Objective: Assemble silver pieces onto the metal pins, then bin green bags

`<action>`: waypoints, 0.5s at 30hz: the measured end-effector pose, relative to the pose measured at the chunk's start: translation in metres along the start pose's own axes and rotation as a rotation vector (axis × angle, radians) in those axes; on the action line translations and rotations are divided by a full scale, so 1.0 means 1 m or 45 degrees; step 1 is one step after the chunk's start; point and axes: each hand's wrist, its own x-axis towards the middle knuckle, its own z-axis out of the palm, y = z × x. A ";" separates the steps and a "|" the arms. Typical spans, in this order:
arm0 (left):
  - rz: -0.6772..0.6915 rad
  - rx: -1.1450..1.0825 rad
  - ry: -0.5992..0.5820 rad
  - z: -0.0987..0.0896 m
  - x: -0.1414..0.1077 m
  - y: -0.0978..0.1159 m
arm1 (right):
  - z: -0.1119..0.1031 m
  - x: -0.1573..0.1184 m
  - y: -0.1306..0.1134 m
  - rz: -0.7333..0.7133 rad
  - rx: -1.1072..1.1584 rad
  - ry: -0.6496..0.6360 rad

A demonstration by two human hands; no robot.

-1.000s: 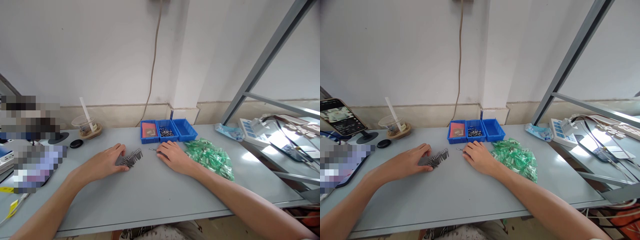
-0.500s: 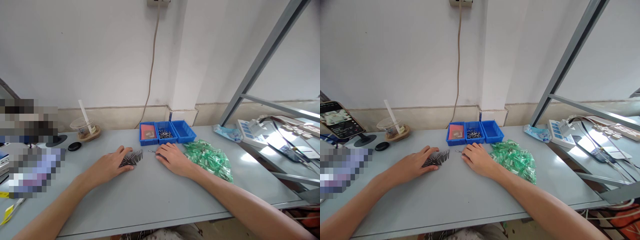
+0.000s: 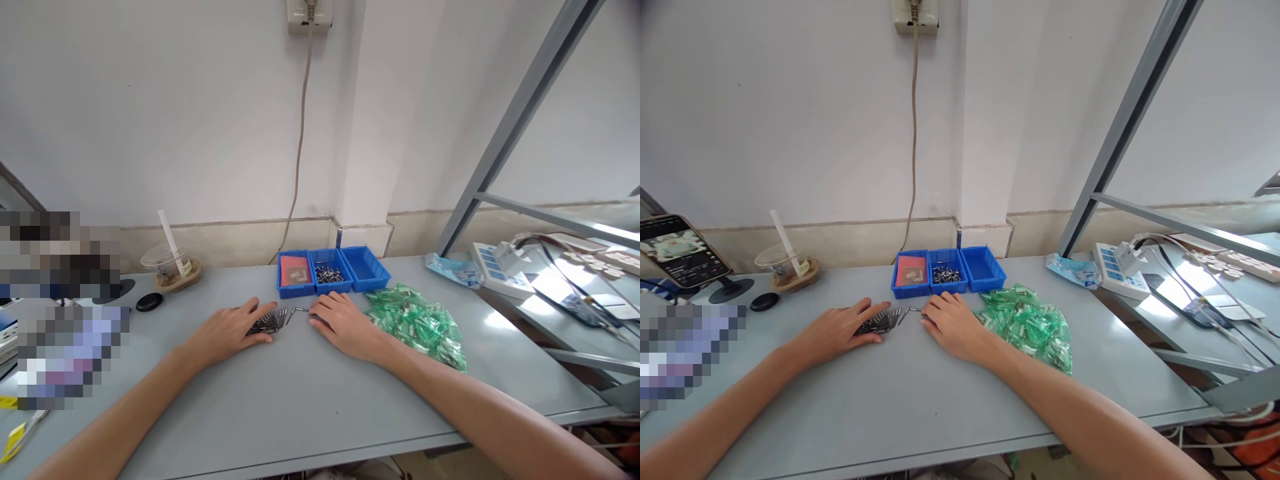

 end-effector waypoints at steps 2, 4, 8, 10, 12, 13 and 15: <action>0.020 -0.003 -0.009 0.001 0.003 0.000 | 0.000 0.000 -0.002 -0.021 0.013 0.001; 0.041 0.004 -0.019 0.003 0.007 0.001 | 0.001 0.001 -0.005 -0.054 0.035 0.003; 0.089 0.040 -0.035 0.006 0.011 0.003 | 0.002 0.001 -0.008 -0.124 0.072 -0.001; 0.107 0.047 -0.028 0.007 0.012 0.003 | 0.002 0.001 -0.009 -0.150 0.079 -0.014; 0.124 0.048 -0.011 0.007 0.012 0.004 | 0.002 0.000 -0.009 -0.163 0.085 -0.026; 0.132 0.047 -0.002 0.006 0.012 0.004 | 0.001 0.000 -0.009 -0.165 0.088 -0.027; 0.144 0.045 0.010 0.003 0.012 0.006 | 0.000 0.001 -0.008 -0.164 0.090 -0.025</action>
